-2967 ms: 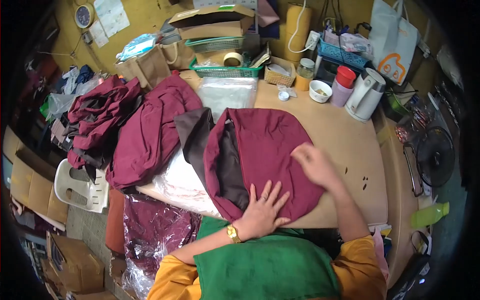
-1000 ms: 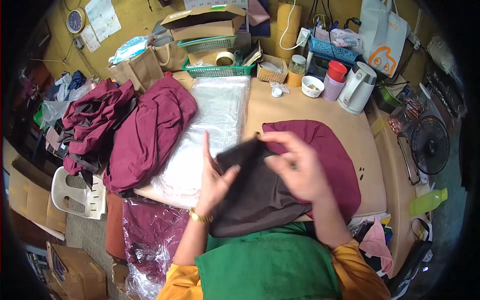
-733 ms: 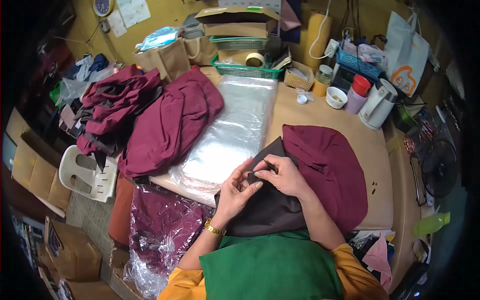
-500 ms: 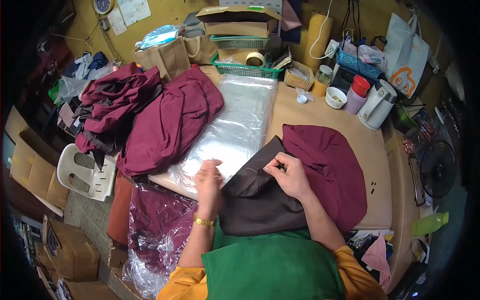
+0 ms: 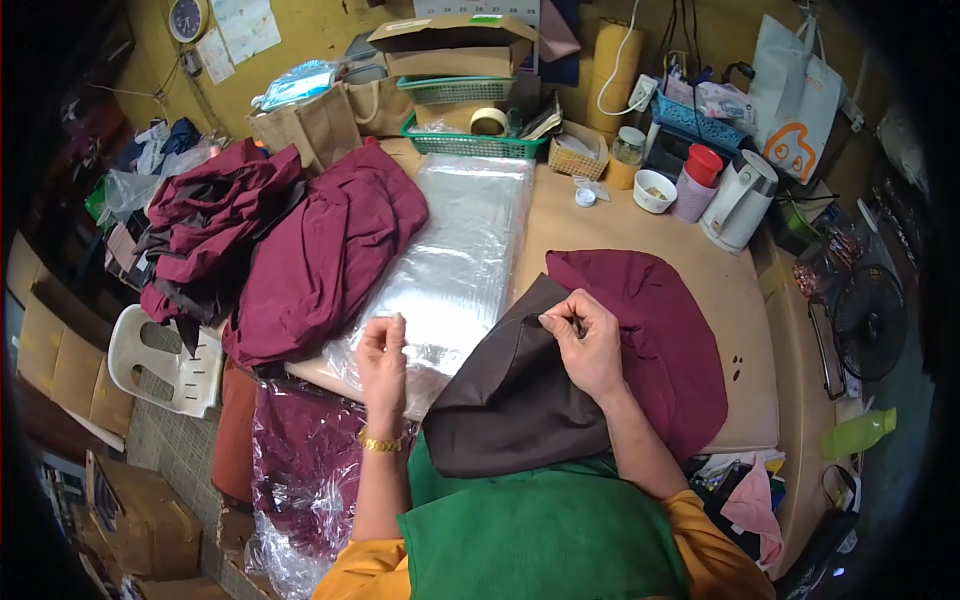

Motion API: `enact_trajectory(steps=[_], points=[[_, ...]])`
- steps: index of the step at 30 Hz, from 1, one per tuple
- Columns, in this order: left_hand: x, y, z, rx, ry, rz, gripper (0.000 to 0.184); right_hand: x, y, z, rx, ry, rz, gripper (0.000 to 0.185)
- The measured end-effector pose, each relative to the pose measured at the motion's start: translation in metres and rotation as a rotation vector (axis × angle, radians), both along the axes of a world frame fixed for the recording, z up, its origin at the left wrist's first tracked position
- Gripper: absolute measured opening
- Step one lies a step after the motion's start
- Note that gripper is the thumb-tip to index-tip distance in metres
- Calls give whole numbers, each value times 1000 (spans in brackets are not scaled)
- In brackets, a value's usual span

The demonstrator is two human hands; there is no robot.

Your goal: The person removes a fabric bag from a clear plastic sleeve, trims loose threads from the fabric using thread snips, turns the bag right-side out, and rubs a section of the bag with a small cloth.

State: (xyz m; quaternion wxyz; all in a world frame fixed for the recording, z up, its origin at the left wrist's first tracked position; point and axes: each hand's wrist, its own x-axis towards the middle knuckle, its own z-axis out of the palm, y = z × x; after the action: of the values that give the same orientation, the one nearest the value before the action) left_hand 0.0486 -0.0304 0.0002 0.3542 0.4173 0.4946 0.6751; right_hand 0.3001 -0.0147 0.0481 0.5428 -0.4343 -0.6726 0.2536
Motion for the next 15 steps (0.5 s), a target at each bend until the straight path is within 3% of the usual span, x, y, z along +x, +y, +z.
enact_trajectory(steps=[1, 2, 3, 5, 7, 8, 9, 11, 13, 15], points=[[-8, 3, -5, 36, 174, 111, 22, 3, 1, 0, -47, 31, -1, 14], [-10, -7, 5, -187, 229, 69, 37, 1, 1, -3, -38, 51, 7, 15], [-4, -12, 14, -186, 232, 67, 37, -1, -1, -2, -38, 54, 6, 15], [21, -24, 28, -204, 345, -316, 50, -8, -6, 0, -60, 10, 51, 15], [47, -24, 43, -181, 239, -469, 52, -17, -11, 4, -66, 2, 69, 14], [58, -21, 39, -223, -19, -498, 37, -20, -13, 4, -33, 15, 84, 14], [62, -18, 32, -224, -19, -496, 37, -22, -14, 4, 0, 29, 95, 14], [67, -9, 15, -253, -304, -523, 25, -21, -15, 2, 1, 31, 93, 14], [71, -7, 6, -186, -333, -563, 19, -17, -14, 0, 2, 31, 81, 14], [77, -10, 6, -212, -689, -543, 20, -12, -12, -2, -47, -15, 86, 13]])
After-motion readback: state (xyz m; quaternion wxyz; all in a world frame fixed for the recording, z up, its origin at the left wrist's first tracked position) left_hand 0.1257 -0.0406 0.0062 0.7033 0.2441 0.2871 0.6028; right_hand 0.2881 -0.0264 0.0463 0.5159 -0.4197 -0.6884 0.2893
